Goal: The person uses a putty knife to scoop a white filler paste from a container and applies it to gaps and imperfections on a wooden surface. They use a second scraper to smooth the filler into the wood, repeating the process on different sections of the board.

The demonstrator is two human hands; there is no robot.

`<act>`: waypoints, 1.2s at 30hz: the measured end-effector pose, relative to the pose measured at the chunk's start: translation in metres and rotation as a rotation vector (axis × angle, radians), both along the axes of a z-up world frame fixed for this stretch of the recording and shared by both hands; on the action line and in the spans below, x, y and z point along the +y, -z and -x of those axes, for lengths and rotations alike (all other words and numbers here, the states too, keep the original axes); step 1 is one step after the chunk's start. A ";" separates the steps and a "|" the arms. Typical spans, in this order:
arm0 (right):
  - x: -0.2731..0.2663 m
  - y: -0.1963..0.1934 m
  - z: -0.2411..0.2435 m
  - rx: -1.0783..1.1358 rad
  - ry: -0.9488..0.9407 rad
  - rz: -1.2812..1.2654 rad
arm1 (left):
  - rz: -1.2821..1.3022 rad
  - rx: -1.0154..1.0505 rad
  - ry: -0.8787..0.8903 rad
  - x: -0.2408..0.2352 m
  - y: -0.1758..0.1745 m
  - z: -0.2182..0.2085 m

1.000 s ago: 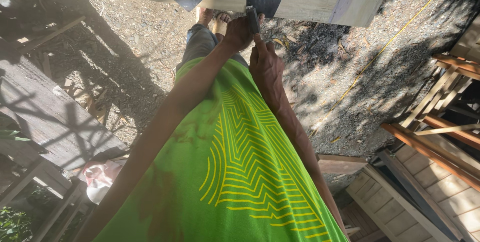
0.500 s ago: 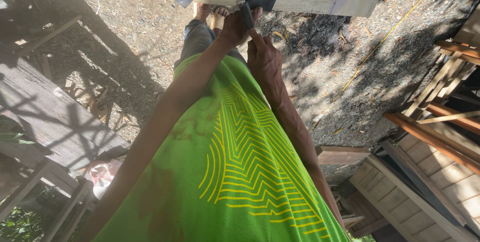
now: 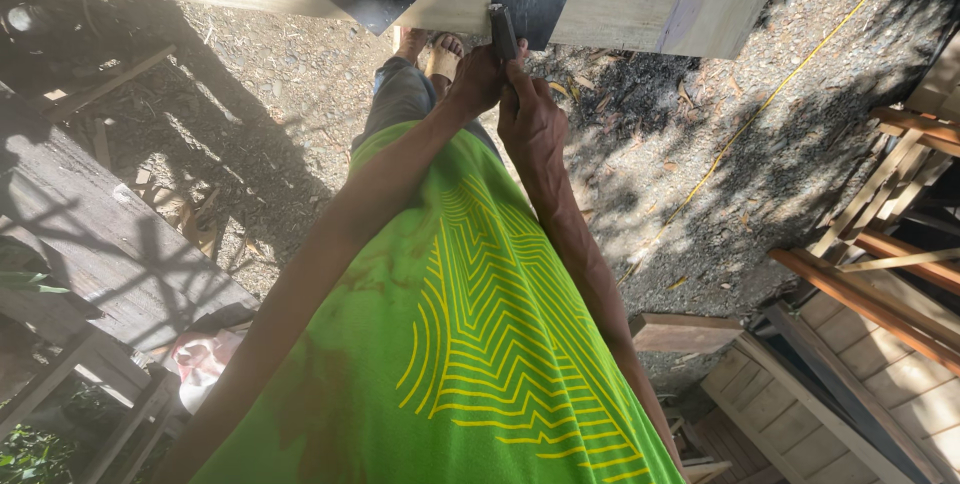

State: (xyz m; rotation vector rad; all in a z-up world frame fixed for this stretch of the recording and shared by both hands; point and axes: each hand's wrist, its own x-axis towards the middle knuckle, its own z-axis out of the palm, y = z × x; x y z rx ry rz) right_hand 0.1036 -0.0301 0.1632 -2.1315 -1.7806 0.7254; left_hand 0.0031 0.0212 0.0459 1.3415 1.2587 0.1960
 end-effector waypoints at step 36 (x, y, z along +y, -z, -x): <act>0.022 0.020 -0.002 -0.044 0.018 -0.093 | -0.132 -0.090 0.050 -0.025 0.047 -0.006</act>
